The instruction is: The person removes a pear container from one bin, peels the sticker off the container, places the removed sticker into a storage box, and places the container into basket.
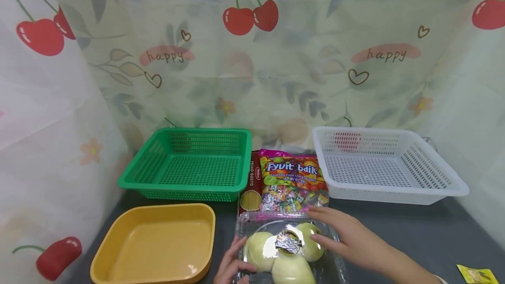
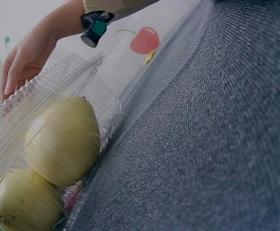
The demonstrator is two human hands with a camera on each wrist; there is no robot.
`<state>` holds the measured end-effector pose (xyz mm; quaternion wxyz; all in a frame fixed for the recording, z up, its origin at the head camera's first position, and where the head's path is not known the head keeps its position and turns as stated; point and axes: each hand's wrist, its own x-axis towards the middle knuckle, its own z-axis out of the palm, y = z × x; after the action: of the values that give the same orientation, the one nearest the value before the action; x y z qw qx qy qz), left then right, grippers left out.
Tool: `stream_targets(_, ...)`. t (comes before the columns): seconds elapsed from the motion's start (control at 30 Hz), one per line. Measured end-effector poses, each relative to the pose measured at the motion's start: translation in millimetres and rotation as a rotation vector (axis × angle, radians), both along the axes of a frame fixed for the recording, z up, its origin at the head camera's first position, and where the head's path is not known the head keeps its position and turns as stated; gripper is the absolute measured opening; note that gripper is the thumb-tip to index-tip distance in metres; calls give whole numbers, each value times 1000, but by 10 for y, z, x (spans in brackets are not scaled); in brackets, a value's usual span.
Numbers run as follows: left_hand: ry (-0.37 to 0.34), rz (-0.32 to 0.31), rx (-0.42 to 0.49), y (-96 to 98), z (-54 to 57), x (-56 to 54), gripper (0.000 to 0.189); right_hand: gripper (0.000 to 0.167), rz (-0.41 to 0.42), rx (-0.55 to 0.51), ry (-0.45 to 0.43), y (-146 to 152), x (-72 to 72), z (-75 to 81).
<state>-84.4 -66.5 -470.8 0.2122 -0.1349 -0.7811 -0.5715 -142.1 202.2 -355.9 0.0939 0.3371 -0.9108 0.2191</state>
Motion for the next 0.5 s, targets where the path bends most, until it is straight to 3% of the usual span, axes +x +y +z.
stream_targets(0.17, -21, -15, 10, -7, 3, -3, 33, 41, 81, 58, -19, -36, -93, 61)
stream_targets(0.33, -40, -19, 10, -5, 24, 5, 33, 44, 100, 99, -136, -77, -182, 111)
stream_targets(0.5, -54, -14, 10, -8, 40, 9, 32, 41, 145, 107, -179, -137, -268, 134)
